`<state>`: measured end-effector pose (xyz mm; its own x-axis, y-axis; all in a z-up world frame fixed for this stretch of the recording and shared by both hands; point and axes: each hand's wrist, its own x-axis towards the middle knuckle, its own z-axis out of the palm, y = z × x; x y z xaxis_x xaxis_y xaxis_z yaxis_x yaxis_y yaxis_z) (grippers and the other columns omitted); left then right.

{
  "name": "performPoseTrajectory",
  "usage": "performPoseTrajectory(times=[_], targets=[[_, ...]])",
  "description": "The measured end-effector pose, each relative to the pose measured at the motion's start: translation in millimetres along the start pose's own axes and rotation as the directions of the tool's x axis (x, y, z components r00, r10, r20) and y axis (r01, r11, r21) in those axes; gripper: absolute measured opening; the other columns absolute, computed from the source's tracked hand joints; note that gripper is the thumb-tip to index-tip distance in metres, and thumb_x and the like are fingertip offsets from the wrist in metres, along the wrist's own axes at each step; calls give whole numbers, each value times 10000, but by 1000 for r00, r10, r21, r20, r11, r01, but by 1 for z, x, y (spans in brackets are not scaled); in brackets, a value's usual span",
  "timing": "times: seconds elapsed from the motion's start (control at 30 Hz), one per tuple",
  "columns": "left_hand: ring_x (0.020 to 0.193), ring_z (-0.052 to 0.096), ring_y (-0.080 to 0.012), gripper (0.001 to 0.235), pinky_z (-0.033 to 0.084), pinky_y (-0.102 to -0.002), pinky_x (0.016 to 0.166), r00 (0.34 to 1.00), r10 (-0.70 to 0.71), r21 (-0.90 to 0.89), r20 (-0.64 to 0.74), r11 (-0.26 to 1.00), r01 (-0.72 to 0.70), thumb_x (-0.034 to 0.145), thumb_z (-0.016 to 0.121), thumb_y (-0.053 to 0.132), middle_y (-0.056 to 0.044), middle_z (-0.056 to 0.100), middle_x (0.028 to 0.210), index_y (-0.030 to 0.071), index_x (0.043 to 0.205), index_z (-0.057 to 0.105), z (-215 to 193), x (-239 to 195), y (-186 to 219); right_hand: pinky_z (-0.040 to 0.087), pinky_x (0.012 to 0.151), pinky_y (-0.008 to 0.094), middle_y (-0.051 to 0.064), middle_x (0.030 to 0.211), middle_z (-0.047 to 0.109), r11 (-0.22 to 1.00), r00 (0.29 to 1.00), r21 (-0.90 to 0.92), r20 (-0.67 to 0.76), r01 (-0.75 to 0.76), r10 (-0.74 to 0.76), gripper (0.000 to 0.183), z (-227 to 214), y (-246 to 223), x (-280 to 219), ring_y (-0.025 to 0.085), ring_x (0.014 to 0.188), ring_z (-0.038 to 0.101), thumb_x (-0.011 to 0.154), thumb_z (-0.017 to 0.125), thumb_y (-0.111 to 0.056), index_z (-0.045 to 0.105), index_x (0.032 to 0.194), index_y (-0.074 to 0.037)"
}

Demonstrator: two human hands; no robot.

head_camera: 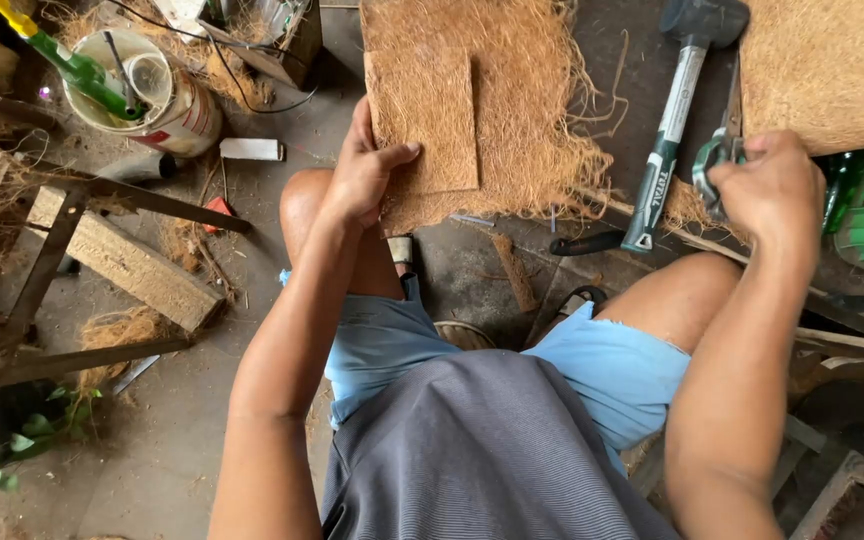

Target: The person uses scissors to cut a rectangular piece of brown fibrous material into a smaller rectangular shape. They trim the edges and fold the piece to check alignment, then continue cutting to refine the shape.

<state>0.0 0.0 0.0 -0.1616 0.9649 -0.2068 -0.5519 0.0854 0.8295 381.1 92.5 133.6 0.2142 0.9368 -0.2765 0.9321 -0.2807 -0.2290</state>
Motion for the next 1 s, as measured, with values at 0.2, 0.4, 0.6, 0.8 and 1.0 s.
performPoseTrajectory(times=[0.2,0.4,0.6,0.8,1.0], targets=[[1101,583,-225,676,530,-338,894,998,51,26,-24,998,-50,743,663,-37,-96,577,1232,121,1353,417,-3,1,-1,475,748,425,79,978,730,992,995,95,-57,85,-80,418,9,23,-52,249,864,674,986,666,-302,632,1354,-107],[1136,587,-252,712,560,-372,923,999,31,-47,24,998,-30,792,651,-95,-120,557,1299,125,1412,378,2,-3,8,579,770,323,108,1059,594,393,827,918,178,56,-533,462,55,71,-93,199,889,602,922,479,-40,502,1384,-45],[1108,659,-287,665,589,-410,961,997,39,-143,-68,989,-48,756,755,-87,-143,635,1260,75,1335,471,0,-2,0,579,755,379,162,1038,603,470,870,874,324,-124,-372,612,92,69,-120,232,846,623,870,596,-56,437,1459,-3],[862,708,-313,427,612,-467,772,959,19,-295,-284,950,-106,791,760,-25,-138,670,952,75,1171,592,11,-11,-21,585,782,437,238,992,597,515,917,852,126,94,-377,614,80,55,-108,274,829,637,908,631,-86,415,1461,70],[789,728,-296,281,613,-447,711,937,-99,-464,-336,883,-73,785,789,-3,-141,691,854,75,984,607,30,-20,-45,588,773,454,251,978,630,635,856,756,214,159,-470,647,77,53,-98,274,828,649,870,682,-65,449,1459,66]])
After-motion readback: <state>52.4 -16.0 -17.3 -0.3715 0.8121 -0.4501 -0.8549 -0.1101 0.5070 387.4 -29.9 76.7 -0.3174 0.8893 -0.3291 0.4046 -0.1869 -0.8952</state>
